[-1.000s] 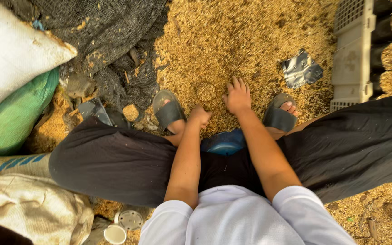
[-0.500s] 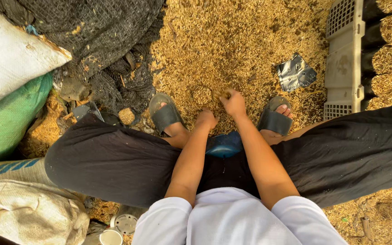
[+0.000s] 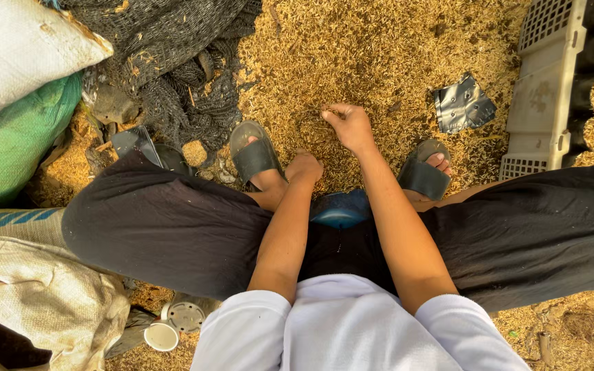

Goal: The person sits on the ground and fills small black plastic cups with loose substrate from a large pile. They pack the material by hand, level the top, and place the filled cups into a nearby crate. The process is repeated for multiple cups.

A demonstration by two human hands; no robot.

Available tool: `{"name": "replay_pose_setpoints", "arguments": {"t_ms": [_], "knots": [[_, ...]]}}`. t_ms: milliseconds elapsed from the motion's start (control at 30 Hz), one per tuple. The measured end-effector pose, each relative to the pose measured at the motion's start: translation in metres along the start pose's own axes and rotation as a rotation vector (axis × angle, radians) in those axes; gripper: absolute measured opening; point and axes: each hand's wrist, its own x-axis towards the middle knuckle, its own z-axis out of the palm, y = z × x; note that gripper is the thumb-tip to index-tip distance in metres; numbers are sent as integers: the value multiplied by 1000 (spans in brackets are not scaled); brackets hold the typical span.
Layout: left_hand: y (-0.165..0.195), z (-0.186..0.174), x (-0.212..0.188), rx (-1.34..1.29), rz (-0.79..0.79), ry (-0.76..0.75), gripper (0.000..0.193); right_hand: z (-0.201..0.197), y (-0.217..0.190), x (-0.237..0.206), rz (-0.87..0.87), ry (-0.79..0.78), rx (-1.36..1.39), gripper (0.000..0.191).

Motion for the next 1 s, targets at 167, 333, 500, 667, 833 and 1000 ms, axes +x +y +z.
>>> {"name": "replay_pose_setpoints", "arguments": {"t_ms": [167,333,500,667,833,1000], "knots": [[1,-18,5,20,-130,-185,87,-18,11,-3,-74,108,-18,27],[13,-13,9,133,-114,-51,91,-39,23,-18,278,140,-332,35],[20,-8,5,121,-71,-43,88,-38,43,-26,370,-8,-545,25],[18,-16,0,145,-56,-88,85,-44,67,-17,225,174,-478,17],[10,-12,5,220,6,-72,83,-43,70,9,220,262,439,25],[-3,-13,9,196,26,-59,69,-25,48,14,345,360,655,23]]}}
